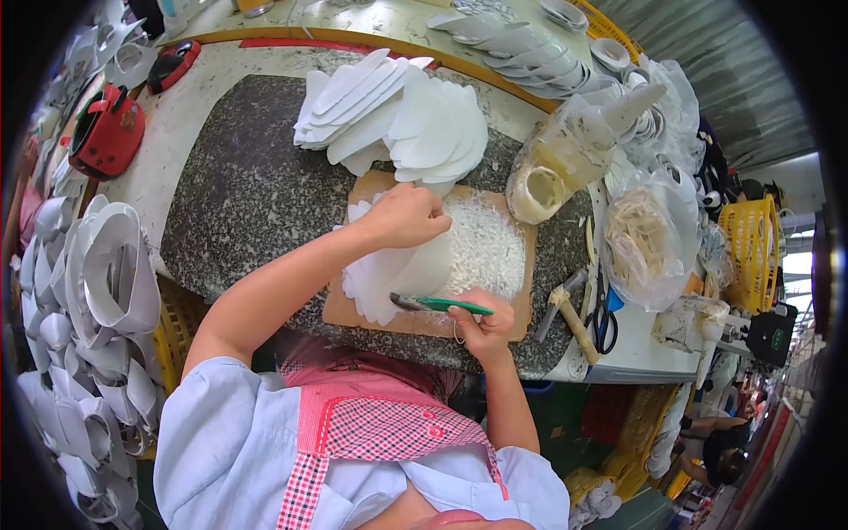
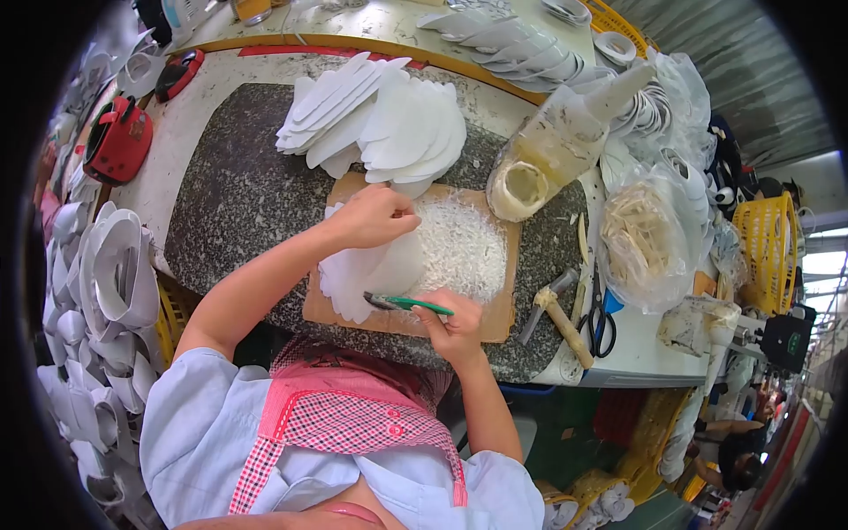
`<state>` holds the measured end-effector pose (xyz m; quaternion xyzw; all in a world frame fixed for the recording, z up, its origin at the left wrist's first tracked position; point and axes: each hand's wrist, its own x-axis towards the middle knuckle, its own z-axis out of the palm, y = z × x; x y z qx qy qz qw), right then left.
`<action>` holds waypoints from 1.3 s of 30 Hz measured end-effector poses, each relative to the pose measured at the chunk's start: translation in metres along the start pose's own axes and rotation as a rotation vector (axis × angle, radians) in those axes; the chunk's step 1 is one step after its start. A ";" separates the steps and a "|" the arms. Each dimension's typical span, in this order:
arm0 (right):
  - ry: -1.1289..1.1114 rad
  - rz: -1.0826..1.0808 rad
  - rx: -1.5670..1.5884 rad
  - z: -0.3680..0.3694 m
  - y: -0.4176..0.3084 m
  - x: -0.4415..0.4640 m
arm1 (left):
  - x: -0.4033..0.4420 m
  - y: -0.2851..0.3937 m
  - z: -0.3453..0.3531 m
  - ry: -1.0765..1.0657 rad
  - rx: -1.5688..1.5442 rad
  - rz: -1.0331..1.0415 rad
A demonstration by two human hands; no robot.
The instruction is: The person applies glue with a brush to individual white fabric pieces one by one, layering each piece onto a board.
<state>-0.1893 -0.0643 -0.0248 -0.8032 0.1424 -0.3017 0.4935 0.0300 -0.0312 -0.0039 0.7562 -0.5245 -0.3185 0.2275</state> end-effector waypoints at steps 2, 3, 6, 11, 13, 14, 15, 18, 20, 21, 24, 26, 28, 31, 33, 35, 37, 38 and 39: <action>0.002 0.000 0.009 -0.001 0.000 -0.003 | -0.007 0.000 -0.009 -0.029 -0.041 0.101; 0.000 -0.005 0.013 -0.001 0.000 -0.003 | -0.011 -0.001 -0.014 -0.038 -0.062 0.151; -0.008 0.006 0.035 -0.003 -0.002 -0.003 | -0.021 -0.005 -0.030 0.047 -0.240 0.238; 0.385 0.195 0.141 -0.038 0.002 0.000 | -0.061 -0.006 -0.021 0.665 0.005 0.716; 0.450 0.207 0.192 -0.040 0.005 0.013 | -0.082 -0.032 0.021 0.334 0.193 0.791; 0.380 0.203 0.175 -0.038 0.007 0.020 | -0.090 -0.038 0.037 0.279 0.298 0.802; 0.288 0.197 0.082 -0.033 0.011 0.032 | -0.092 -0.039 0.041 0.323 0.312 0.791; 0.086 0.153 -0.140 -0.021 0.016 0.055 | -0.094 -0.040 0.044 0.361 0.355 0.782; 0.062 0.061 -0.194 -0.021 0.016 0.062 | -0.094 -0.039 0.041 0.370 0.371 0.753; -0.114 0.142 -0.214 -0.025 0.008 0.051 | -0.094 -0.040 0.042 0.370 0.363 0.733; -0.213 0.230 -0.025 -0.039 -0.015 0.028 | -0.085 -0.039 0.047 0.358 0.139 0.533; -0.165 0.214 0.058 -0.038 -0.019 0.027 | -0.073 -0.032 0.035 0.282 -0.113 0.238; -0.117 0.146 0.024 -0.029 -0.017 0.034 | -0.053 -0.013 0.003 0.464 -0.485 0.141; -0.075 0.061 -0.125 -0.013 -0.002 0.061 | -0.033 0.013 -0.035 0.938 -0.252 0.482; -0.035 0.112 -0.119 -0.008 0.009 0.076 | -0.020 0.017 -0.059 1.132 0.123 0.807; -0.004 0.029 -0.181 -0.007 0.009 0.082 | 0.002 -0.016 -0.067 0.857 0.452 0.734; -0.010 -0.034 -0.196 -0.011 0.008 0.085 | 0.001 -0.044 -0.058 0.623 0.556 0.614; -0.031 -0.045 -0.177 -0.014 0.006 0.079 | -0.007 -0.050 -0.053 0.708 0.485 0.598; -0.050 -0.051 -0.158 -0.016 0.006 0.075 | -0.023 -0.044 -0.053 0.786 0.410 0.582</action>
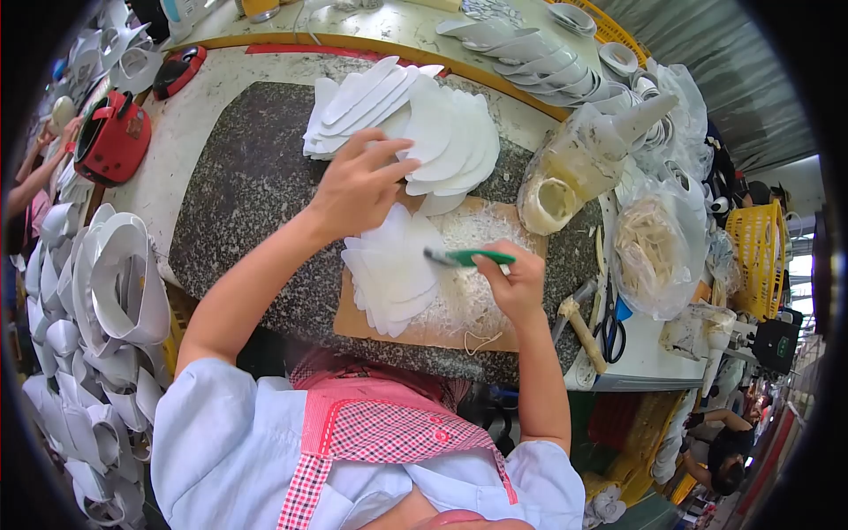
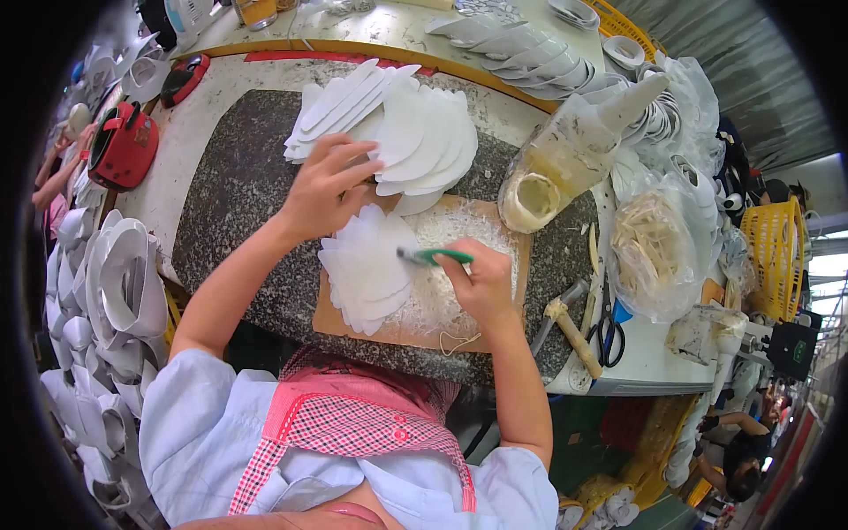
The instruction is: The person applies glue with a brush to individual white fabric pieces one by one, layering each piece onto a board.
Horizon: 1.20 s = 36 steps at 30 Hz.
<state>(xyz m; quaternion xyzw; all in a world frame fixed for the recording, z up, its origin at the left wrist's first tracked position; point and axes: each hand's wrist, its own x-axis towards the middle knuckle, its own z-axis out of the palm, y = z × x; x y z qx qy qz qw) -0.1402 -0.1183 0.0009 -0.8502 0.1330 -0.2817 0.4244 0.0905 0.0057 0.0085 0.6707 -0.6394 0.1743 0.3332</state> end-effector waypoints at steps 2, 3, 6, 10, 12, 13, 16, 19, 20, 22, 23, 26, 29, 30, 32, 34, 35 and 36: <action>-0.025 0.008 0.028 -0.005 -0.004 0.004 | -0.012 0.018 -0.019 0.084 -0.114 -0.126; -0.041 0.012 0.043 -0.007 -0.008 0.007 | -0.021 0.026 -0.017 -0.063 -0.184 -0.184; 0.027 -0.141 -0.073 0.013 -0.002 0.032 | -0.036 0.036 0.010 -0.318 -0.282 -0.303; -0.090 -0.229 -0.201 0.017 0.006 -0.007 | -0.037 0.034 0.041 -0.317 -0.134 -0.299; -0.168 -0.256 -0.078 0.017 -0.012 -0.032 | -0.038 0.039 0.044 -0.343 -0.086 -0.322; -0.164 -0.247 -0.077 0.018 -0.017 -0.035 | -0.035 0.041 0.041 -0.363 -0.083 -0.338; -0.154 -0.180 -0.076 0.016 -0.025 -0.044 | -0.032 0.044 0.037 -0.420 -0.127 -0.397; -0.162 -0.208 -0.057 0.017 -0.025 -0.042 | -0.029 0.040 0.032 -0.366 -0.213 -0.419; -0.166 -0.207 -0.049 0.016 -0.026 -0.042 | -0.029 0.041 0.030 -0.335 -0.249 -0.425; -0.173 -0.198 -0.031 0.015 -0.027 -0.043 | -0.024 0.045 0.020 -0.305 -0.498 -0.527; -0.154 -0.142 0.014 0.011 -0.026 -0.044 | -0.022 0.048 0.015 -0.290 -0.624 -0.576; 0.037 0.121 0.176 -0.015 -0.014 -0.058 | -0.032 0.057 0.002 0.152 -0.693 -0.329; 0.381 0.304 0.341 -0.020 -0.010 -0.058 | -0.070 0.057 0.002 -0.088 -0.441 0.162; 0.481 0.324 0.390 -0.018 -0.012 -0.056 | -0.081 0.061 0.004 -0.148 -0.375 0.198; 0.201 0.286 0.194 -0.001 -0.011 -0.038 | -0.099 0.067 0.004 -0.276 -0.245 0.263; 0.100 0.196 0.049 0.009 -0.005 -0.020 | -0.098 0.069 0.001 -0.301 -0.236 0.228; 0.131 0.113 0.000 0.011 0.000 -0.009 | -0.097 0.071 0.000 -0.305 -0.227 0.205; 0.167 0.024 -0.047 0.012 0.002 -0.002 | -0.097 0.072 0.001 -0.290 -0.213 0.217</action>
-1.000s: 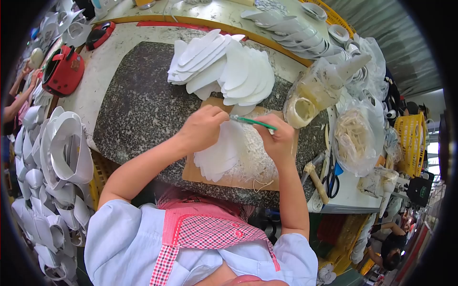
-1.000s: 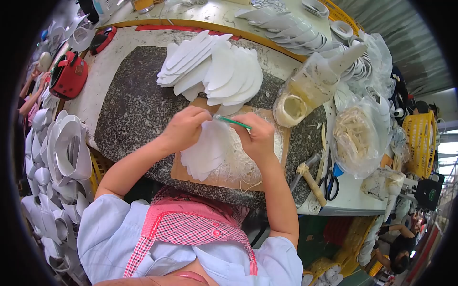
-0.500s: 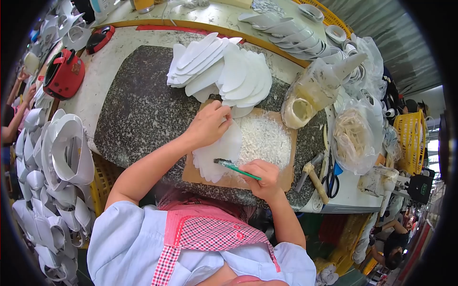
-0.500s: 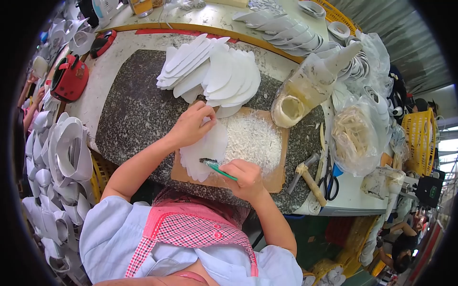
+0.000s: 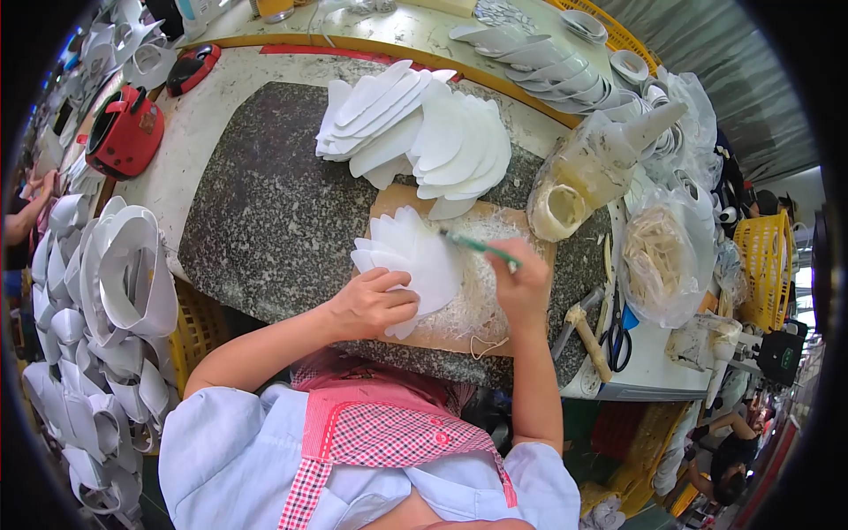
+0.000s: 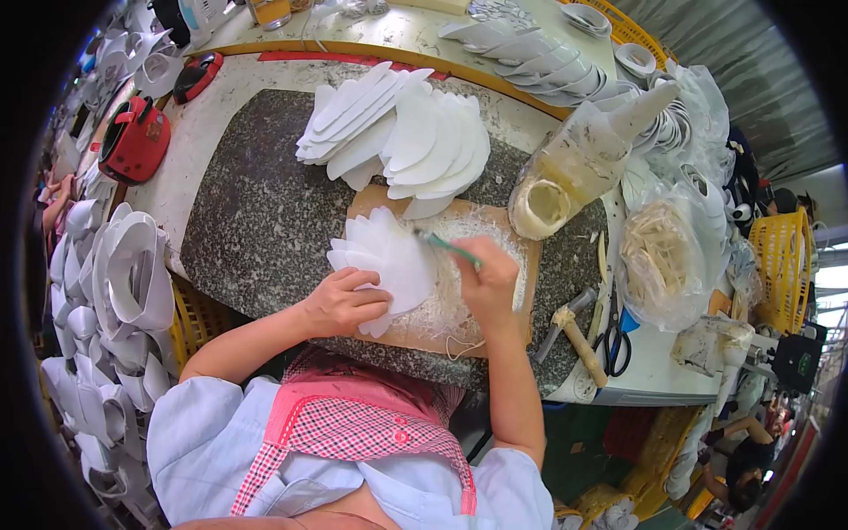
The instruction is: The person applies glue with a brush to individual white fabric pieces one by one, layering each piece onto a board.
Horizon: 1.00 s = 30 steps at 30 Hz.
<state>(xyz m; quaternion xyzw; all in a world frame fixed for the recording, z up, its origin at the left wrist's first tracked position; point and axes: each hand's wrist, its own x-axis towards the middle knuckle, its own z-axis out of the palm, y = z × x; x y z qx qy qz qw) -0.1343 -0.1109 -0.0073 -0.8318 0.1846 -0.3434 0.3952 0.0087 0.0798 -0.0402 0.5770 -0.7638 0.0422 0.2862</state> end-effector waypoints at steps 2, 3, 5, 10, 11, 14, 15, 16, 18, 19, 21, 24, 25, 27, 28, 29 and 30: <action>-0.254 -0.068 -0.016 -0.014 -0.018 -0.019 | 0.002 0.001 -0.002 -0.002 -0.002 -0.055; -0.392 -0.097 -0.029 -0.024 -0.025 -0.025 | 0.003 0.003 0.001 0.002 -0.012 -0.090; -0.299 0.002 0.020 -0.043 -0.032 -0.022 | 0.011 0.003 0.003 -0.023 -0.102 -0.258; 0.352 -0.082 -0.337 -0.085 0.023 0.027 | 0.067 -0.024 -0.023 0.103 -0.646 -0.809; 0.311 -0.053 -0.285 -0.095 0.035 0.025 | 0.082 -0.029 -0.036 0.286 -0.670 -0.806; 0.410 -0.043 0.083 -0.110 0.044 0.025 | 0.122 -0.044 -0.059 0.765 -0.331 -0.360; 0.377 0.036 0.058 -0.114 0.045 0.019 | 0.127 -0.061 -0.058 0.674 -0.138 -0.200; 0.343 0.114 0.037 -0.120 0.049 0.012 | 0.125 -0.070 -0.056 0.574 0.054 -0.040; 0.417 0.259 0.079 -0.126 0.053 0.003 | 0.096 -0.088 -0.029 0.383 0.044 -0.158; 0.440 0.254 0.085 -0.126 0.048 0.002 | 0.090 -0.088 -0.025 0.285 0.037 -0.222; 0.496 0.289 0.100 -0.119 0.033 -0.013 | 0.064 -0.065 -0.031 0.331 0.024 -0.257; 0.115 0.300 0.250 -0.073 0.014 -0.024 | 0.027 -0.026 -0.034 0.167 -0.096 -0.190; 0.070 0.348 0.425 -0.051 0.008 -0.023 | 0.015 -0.014 -0.020 0.053 -0.182 -0.147; -0.089 0.284 0.348 -0.020 0.007 -0.013 | 0.002 -0.001 -0.006 0.012 -0.106 -0.135; -0.128 0.238 0.292 -0.006 0.008 -0.006 | 0.000 0.002 -0.003 -0.011 -0.073 -0.124; -0.164 0.191 0.235 0.004 0.009 0.001 | 0.000 0.003 -0.003 -0.023 -0.084 -0.127; -0.145 0.084 0.139 0.009 0.010 0.008 | 0.002 0.002 -0.004 -0.033 -0.093 -0.132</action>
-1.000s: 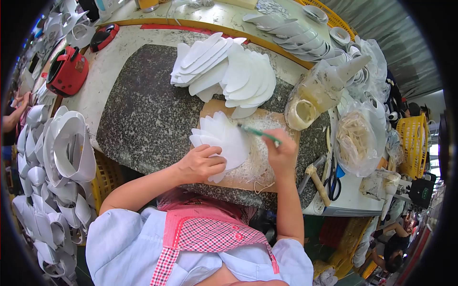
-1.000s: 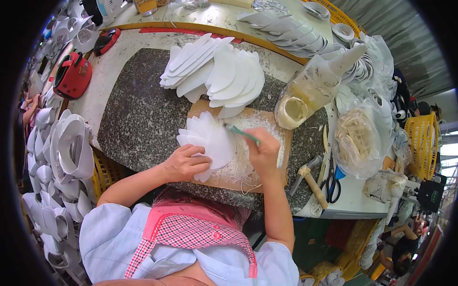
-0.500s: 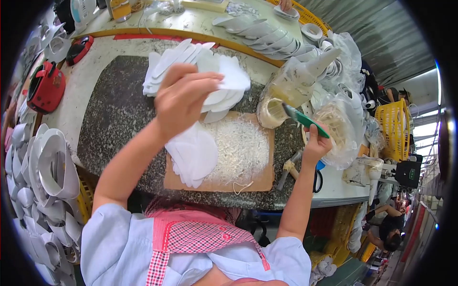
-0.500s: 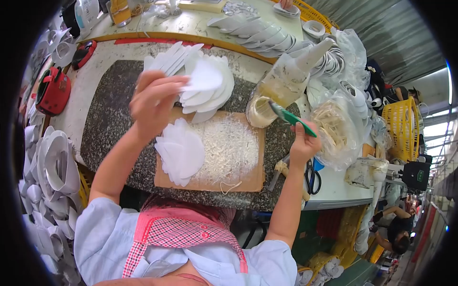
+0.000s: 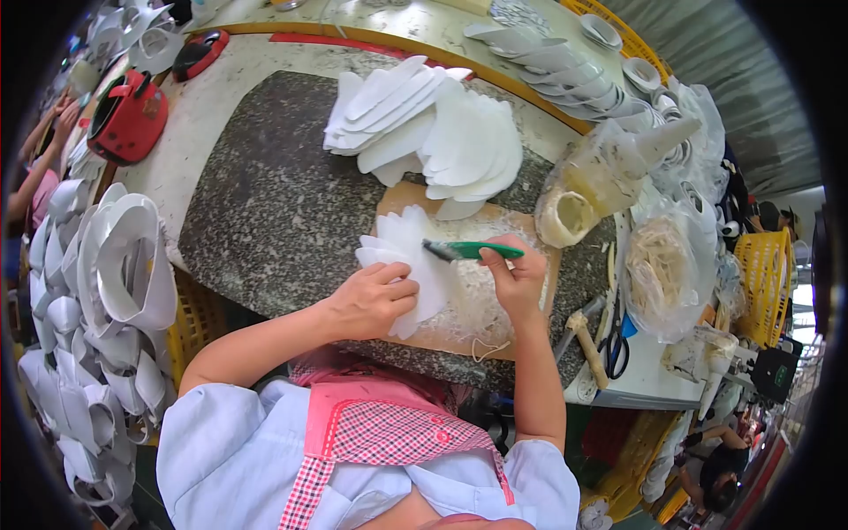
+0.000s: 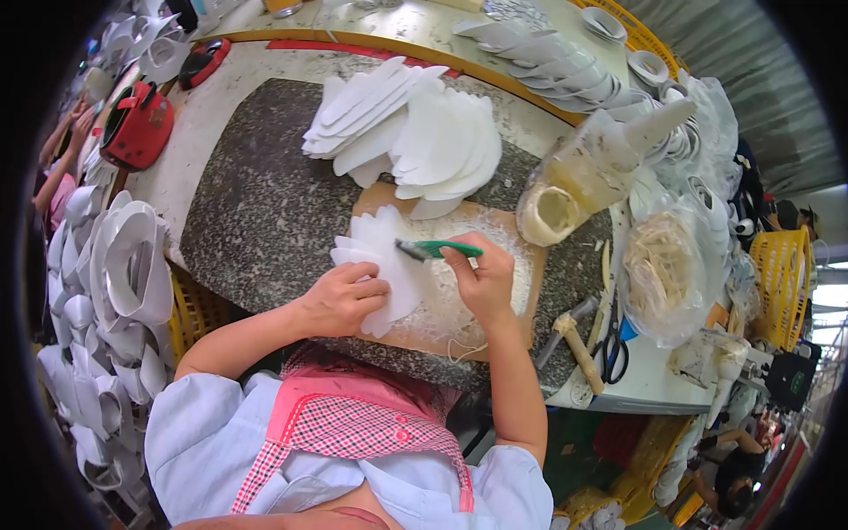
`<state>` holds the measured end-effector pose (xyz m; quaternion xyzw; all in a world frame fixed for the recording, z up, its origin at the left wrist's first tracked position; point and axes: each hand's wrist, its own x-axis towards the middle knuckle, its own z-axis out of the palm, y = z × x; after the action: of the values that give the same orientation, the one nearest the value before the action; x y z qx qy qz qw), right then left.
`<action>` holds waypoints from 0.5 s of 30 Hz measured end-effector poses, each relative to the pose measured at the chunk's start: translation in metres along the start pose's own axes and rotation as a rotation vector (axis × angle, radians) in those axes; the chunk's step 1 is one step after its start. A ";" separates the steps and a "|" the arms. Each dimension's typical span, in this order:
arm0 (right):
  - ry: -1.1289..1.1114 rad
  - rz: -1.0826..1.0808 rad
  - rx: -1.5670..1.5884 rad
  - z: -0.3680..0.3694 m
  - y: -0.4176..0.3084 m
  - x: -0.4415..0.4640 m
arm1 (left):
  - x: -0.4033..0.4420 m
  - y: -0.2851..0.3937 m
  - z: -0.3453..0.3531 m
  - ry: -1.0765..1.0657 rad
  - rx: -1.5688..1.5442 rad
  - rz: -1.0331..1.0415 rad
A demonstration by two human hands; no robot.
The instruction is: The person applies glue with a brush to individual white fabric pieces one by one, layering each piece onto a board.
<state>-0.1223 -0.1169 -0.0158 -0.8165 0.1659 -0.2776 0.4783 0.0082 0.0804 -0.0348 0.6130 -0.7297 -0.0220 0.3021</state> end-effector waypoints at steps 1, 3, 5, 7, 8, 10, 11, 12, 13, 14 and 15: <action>-0.040 -0.046 -0.069 0.001 -0.004 0.001 | 0.001 -0.003 -0.002 -0.008 -0.006 -0.006; -0.111 -0.136 -0.217 -0.004 -0.019 -0.005 | 0.006 -0.019 -0.006 0.027 -0.092 -0.092; -0.194 -0.145 -0.180 -0.007 -0.028 -0.024 | 0.019 -0.033 -0.012 0.134 -0.067 -0.270; -0.241 -0.146 -0.144 -0.007 -0.037 -0.043 | 0.035 -0.039 -0.002 0.173 0.044 -0.281; -0.268 -0.150 -0.143 -0.007 -0.038 -0.051 | 0.040 -0.040 0.002 0.193 0.102 -0.285; -0.314 -0.155 -0.132 -0.007 -0.037 -0.063 | 0.043 -0.037 0.001 0.137 0.081 -0.283; -0.303 -0.139 -0.111 -0.007 -0.036 -0.065 | 0.044 -0.036 -0.001 0.105 0.072 -0.280; -0.291 -0.124 -0.090 -0.008 -0.036 -0.067 | 0.044 -0.036 -0.002 0.114 0.024 -0.282; -0.282 -0.113 -0.069 -0.009 -0.035 -0.067 | 0.044 -0.036 -0.004 0.126 -0.023 -0.285; -0.221 -0.086 -0.038 -0.011 -0.033 -0.067 | 0.044 -0.036 -0.007 0.141 -0.067 -0.289; -0.161 -0.060 -0.007 -0.015 -0.031 -0.066 | 0.045 -0.034 -0.016 0.247 -0.153 -0.334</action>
<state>-0.1841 -0.0769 -0.0025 -0.8424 0.1034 -0.2245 0.4788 0.0421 0.0365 -0.0170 0.6987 -0.5717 -0.0515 0.4270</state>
